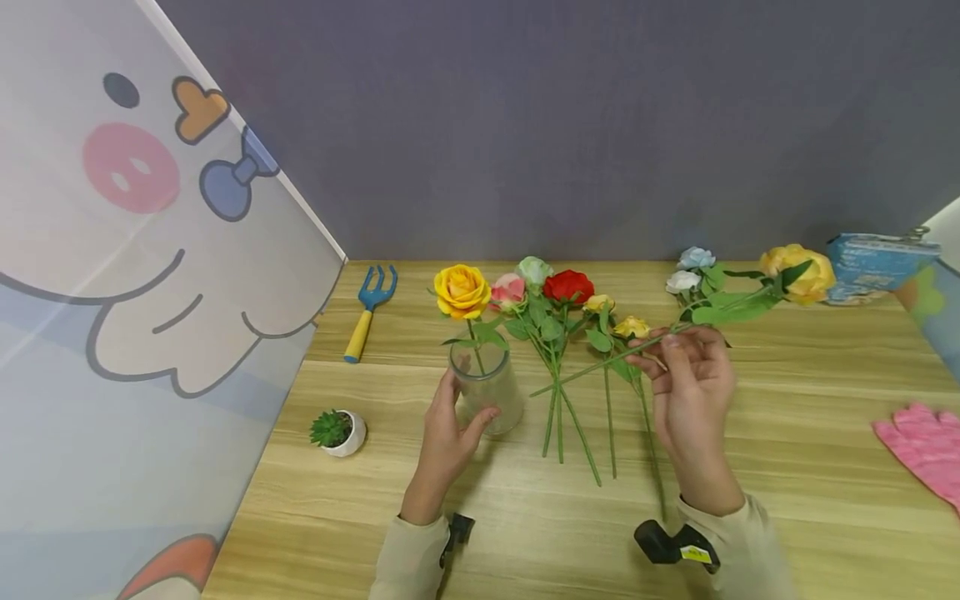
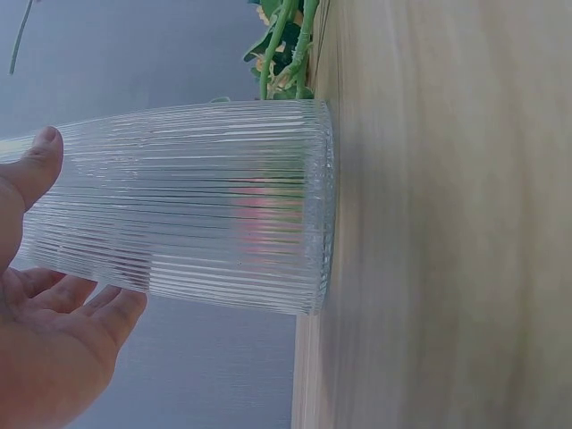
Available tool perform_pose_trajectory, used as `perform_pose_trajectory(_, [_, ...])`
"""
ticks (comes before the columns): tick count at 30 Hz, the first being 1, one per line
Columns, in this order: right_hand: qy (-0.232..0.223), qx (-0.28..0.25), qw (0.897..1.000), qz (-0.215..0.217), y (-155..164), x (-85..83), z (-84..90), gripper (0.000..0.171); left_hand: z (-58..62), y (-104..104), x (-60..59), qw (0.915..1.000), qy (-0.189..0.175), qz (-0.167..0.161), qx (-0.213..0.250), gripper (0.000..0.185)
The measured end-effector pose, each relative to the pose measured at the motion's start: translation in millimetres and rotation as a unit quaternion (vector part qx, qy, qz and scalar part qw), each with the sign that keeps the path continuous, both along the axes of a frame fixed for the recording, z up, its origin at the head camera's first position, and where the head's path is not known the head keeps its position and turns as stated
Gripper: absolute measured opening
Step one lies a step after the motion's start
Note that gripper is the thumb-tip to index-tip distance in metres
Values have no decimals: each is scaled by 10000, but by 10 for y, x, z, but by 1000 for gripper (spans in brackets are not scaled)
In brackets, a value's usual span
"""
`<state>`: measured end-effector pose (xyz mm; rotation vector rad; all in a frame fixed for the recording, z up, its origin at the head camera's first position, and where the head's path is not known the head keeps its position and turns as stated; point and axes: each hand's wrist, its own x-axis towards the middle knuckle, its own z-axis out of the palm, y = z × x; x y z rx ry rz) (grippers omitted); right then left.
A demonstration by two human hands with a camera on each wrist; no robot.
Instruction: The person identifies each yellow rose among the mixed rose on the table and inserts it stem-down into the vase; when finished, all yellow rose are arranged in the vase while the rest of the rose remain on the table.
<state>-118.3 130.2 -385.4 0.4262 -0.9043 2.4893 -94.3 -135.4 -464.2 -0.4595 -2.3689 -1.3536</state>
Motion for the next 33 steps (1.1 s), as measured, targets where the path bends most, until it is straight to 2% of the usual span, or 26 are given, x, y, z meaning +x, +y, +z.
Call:
perform_pose_trajectory(8, [57, -97, 9999, -54, -23, 7, 77, 5, -2, 21, -7, 10000, 2, -39, 10, 86])
perform_pose_trajectory(21, [191, -279, 9993, -175, -212, -48, 336, 8, -6, 21, -4, 10000, -6, -66, -26, 86])
perform_pose_trajectory(33, [354, 214, 9983, -402, -327, -102, 398, 12, 16, 9, -13, 10000, -54, 30, 70, 84])
